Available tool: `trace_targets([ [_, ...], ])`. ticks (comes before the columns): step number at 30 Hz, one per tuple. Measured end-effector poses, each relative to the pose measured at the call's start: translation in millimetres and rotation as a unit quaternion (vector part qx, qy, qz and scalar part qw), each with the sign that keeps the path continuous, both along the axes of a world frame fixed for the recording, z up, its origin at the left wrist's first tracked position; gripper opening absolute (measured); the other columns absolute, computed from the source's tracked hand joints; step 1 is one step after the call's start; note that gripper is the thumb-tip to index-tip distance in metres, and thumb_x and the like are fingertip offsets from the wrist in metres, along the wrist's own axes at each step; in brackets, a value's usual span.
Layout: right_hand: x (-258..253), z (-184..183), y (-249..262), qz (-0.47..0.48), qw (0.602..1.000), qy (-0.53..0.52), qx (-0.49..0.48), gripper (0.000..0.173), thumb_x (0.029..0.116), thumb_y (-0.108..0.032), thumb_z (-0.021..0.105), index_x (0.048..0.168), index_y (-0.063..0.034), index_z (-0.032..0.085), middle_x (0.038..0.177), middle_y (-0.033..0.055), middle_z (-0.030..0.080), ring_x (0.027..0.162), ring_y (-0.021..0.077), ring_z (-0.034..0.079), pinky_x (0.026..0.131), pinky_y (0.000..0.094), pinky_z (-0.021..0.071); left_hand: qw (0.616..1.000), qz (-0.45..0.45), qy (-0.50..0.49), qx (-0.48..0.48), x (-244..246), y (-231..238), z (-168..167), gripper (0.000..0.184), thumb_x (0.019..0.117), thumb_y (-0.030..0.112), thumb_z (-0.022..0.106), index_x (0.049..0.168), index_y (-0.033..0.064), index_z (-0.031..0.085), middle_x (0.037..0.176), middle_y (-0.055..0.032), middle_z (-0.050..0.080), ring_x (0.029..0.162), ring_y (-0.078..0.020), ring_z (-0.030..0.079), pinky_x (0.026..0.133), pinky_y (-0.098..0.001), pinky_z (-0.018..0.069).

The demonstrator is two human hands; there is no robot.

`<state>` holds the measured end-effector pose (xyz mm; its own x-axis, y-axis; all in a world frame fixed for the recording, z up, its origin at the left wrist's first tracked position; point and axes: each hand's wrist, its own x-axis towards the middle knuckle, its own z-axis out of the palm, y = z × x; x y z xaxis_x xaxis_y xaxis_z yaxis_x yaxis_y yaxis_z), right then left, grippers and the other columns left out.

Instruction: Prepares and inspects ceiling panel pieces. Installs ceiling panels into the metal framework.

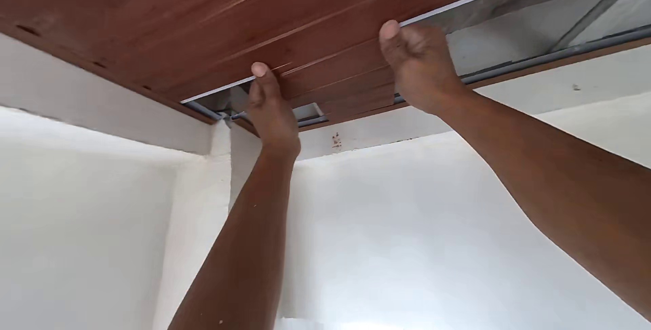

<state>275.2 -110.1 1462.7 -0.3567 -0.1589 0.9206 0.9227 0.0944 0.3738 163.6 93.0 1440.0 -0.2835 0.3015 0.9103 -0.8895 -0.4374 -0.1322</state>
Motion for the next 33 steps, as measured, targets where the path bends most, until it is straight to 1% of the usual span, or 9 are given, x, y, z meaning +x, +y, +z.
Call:
trace_targets([
  [3,1.2,-0.5,6.7,0.007,0.999,-0.009,0.034,0.046,0.1105,-0.038,0.045,0.071,-0.0148,0.051,0.065,-0.0031,0.049,0.06,0.0087,0.052,0.059,0.0318,0.0456,0.999,-0.024,-0.038,0.014,8.2,-3.5,3.7,0.04,0.1106,0.042,0.042,0.112,0.0077,0.061,0.103,-0.0078,0.069,0.101,-0.0207,0.069,0.089,-0.0454,0.0599],
  [6,3.3,0.0,10.4,0.015,0.998,-0.011,0.055,0.044,0.1095,-0.038,0.048,0.073,-0.0145,0.055,0.066,-0.0037,0.052,0.062,0.0074,0.054,0.06,0.0302,0.047,0.996,-0.027,-0.056,0.057,12.1,5.2,5.0,0.034,0.1103,0.036,0.046,0.106,0.0056,0.06,0.098,-0.0099,0.069,0.094,-0.0234,0.07,0.085,-0.0457,0.0611],
  [10,6.6,1.9,15.1,0.056,0.996,-0.03,0.064,0.04,0.1086,-0.037,0.052,0.076,-0.0139,0.059,0.069,-0.0041,0.057,0.065,0.0059,0.059,0.063,0.0283,0.0523,0.995,-0.023,-0.035,0.09,8.7,17.3,5.9,0.031,0.1094,0.034,0.05,0.109,0.0042,0.06,0.101,-0.0125,0.07,0.097,-0.0269,0.072,0.088,-0.0491,0.0621],
  [13,10.6,5.9,19.7,0.116,0.99,-0.065,0.05,0.036,0.1088,-0.031,0.053,0.079,-0.0125,0.06,0.072,-0.0029,0.06,0.068,0.0079,0.063,0.067,0.0298,0.0572,0.994,-0.022,-0.025,0.108,5.7,22.2,7.1,0.031,0.1096,0.033,0.05,0.108,0.0038,0.059,0.101,-0.0128,0.07,0.097,-0.0264,0.071,0.087,-0.0478,0.0617],
  [19,13.7,8.1,26.6,0.183,0.979,-0.086,0.036,0.032,0.1095,-0.026,0.052,0.082,-0.0116,0.06,0.075,-0.0019,0.061,0.072,0.0104,0.063,0.073,0.0324,0.0575,0.992,0.015,-0.02,0.125,2.0,28.4,8.0,0.029,0.1098,0.029,0.05,0.107,0.0022,0.061,0.101,-0.0121,0.071,0.097,-0.0247,0.072,0.091,-0.0461,0.0614],
  [22,9.5,6.7,33.6,0.201,0.974,-0.083,0.056,0.033,0.1095,-0.024,0.051,0.081,-0.01,0.059,0.073,-0.0012,0.059,0.07,0.0105,0.062,0.07,0.0327,0.0569,0.991,0.016,-0.016,0.133,0.6,28.8,6.4,0.03,0.1097,0.03,0.05,0.111,0.002,0.061,0.104,-0.0113,0.071,0.1,-0.0246,0.071,0.093,-0.0464,0.0602],
  [26,9.5,7.6,35.9,0.188,0.973,-0.085,0.103,0.037,0.1094,-0.023,0.051,0.079,-0.0062,0.062,0.069,0.0014,0.059,0.064,0.012,0.061,0.063,0.0325,0.0551,0.991,0.013,-0.019,0.129,2.4,27.0,6.9,0.027,0.109,0.033,0.051,0.109,0.0076,0.062,0.102,-0.0051,0.071,0.098,-0.0198,0.071,0.092,-0.0434,0.0596],
  [30,11.3,6.8,39.0,0.162,0.972,-0.097,0.139,0.039,0.1092,-0.025,0.052,0.075,-0.0069,0.06,0.065,0.001,0.054,0.059,0.0114,0.055,0.057,0.0307,0.0498,0.992,0.007,-0.022,0.121,2.5,26.4,5.1,0.027,0.1091,0.033,0.051,0.107,0.0089,0.063,0.101,-0.0045,0.072,0.098,-0.0193,0.072,0.091,-0.0418,0.0606],
  [33,13.5,7.4,37.6,0.165,0.972,-0.104,0.129,0.037,0.1092,-0.024,0.052,0.079,-0.0052,0.064,0.069,0.0026,0.058,0.065,0.0124,0.059,0.062,0.0314,0.0525,0.99,0.013,-0.026,0.135,1.8,27.7,4.6,0.023,0.1091,0.031,0.052,0.104,0.0109,0.062,0.099,-0.0023,0.073,0.095,-0.017,0.072,0.09,-0.0392,0.0609],
])
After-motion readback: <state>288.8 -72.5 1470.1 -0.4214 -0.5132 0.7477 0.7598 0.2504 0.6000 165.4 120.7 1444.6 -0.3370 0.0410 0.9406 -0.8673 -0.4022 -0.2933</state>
